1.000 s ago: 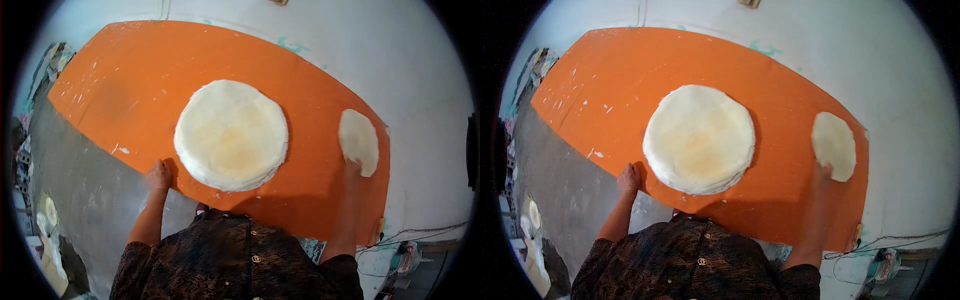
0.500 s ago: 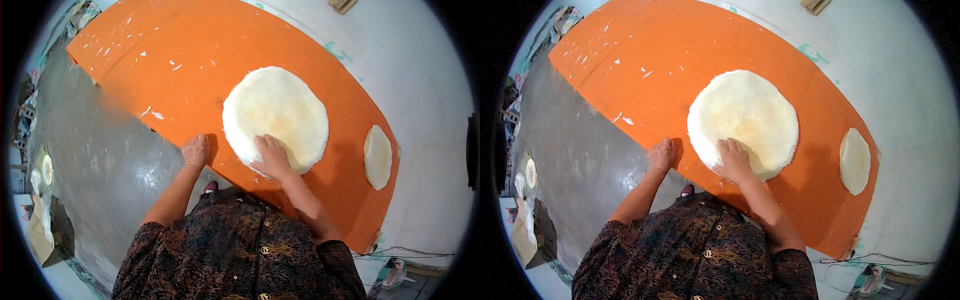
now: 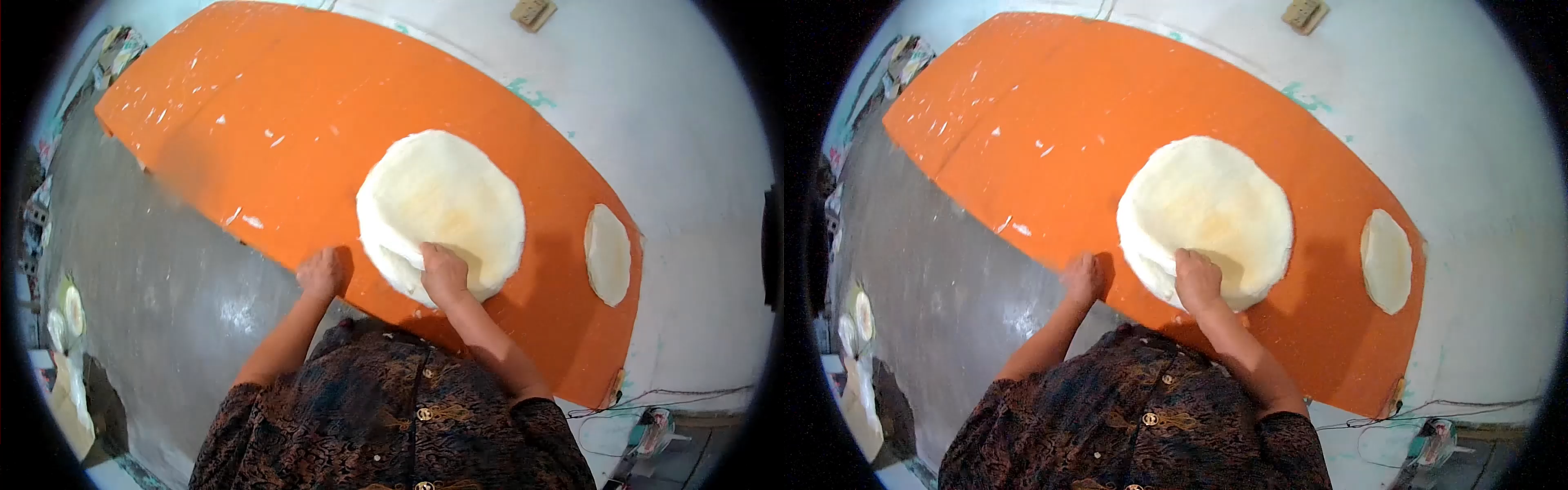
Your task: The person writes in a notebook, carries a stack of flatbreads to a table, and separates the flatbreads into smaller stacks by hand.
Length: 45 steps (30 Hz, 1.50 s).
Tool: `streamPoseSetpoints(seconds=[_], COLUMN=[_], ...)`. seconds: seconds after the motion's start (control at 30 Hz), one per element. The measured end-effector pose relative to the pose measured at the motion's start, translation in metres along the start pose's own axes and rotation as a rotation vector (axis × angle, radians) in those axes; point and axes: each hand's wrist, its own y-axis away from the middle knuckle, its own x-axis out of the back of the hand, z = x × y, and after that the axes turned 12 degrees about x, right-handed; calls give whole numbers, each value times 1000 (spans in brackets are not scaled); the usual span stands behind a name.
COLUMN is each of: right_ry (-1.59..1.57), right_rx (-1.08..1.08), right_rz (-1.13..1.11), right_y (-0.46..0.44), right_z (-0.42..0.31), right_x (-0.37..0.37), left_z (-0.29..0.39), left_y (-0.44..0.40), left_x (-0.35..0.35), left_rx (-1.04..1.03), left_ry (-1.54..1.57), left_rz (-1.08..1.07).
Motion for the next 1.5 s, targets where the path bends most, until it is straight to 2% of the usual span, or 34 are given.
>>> streamPoseSetpoints(seconds=[0.1,0.2,0.23,0.27,0.3,0.33,0.37,0.4,0.47,0.57,0.63,0.7,0.77,0.8,0.83,0.87,0.9,0.93,0.97,1.07,1.13,1.2,1.3,1.37,1.5], right_ry=[-136,-348,-398,-424,-807,-986,-791,-737,-1111,-1234,-1308,-1151,-608,-509,-305,-107,-551,-434,-537,-296,-232,-178,-78,-63,-142], right_rx=[-81,-156,-87,-174,-299,-289,-299,-434,-275,-511,-474,-392,-890,-930,-701,-744,-639,-345,-196,90,81,79,96,110,118], right_rz=[-25,36,267,121,278,374,469,561,737,943,1088,1193,813,732,686,635,238,372,161,-158,-256,-353,-335,-361,-326], right_y=[-17,-44,-53,-65,-67,-67,-68,-69,-54,-32,-14,5,18,16,15,6,-4,3,1,4,5,4,8,5,4], right_z=[21,75,100,131,123,136,147,195,242,328,393,426,404,370,344,308,250,218,160,50,20,0,-3,-4,-3], right_x=[36,74,91,124,175,213,249,264,290,280,229,163,115,100,76,42,66,17,28,22,16,4,-11,-10,-3], left_z=[6,7,7,8,8,9,10,9,7,13,18,20,21,21,21,22,22,24,25,4,-4,17,18,16,13], left_y=[-2,-3,-3,-2,-1,0,1,0,-1,-5,-5,-4,-5,-5,-5,-6,-7,-7,-8,3,9,-3,-7,-8,-9], left_x=[8,8,8,8,6,5,3,2,2,9,13,16,16,15,16,18,20,21,22,-7,-15,15,16,17,21], left_rx=[62,74,76,79,114,153,192,164,112,107,123,147,175,189,174,159,145,155,165,156,161,164,100,99,49], left_ry=[-50,-46,-67,-90,-95,-102,-110,-105,-100,-108,-151,-200,-229,-240,-219,-198,-176,-191,-206,-176,-138,-158,-95,-61,-37], left_rz=[-86,-42,-30,-18,-39,-62,-84,-63,-19,-19,-23,-35,-63,-78,-61,-44,-28,-38,-51,14,-84,-43,26,-10,-27])
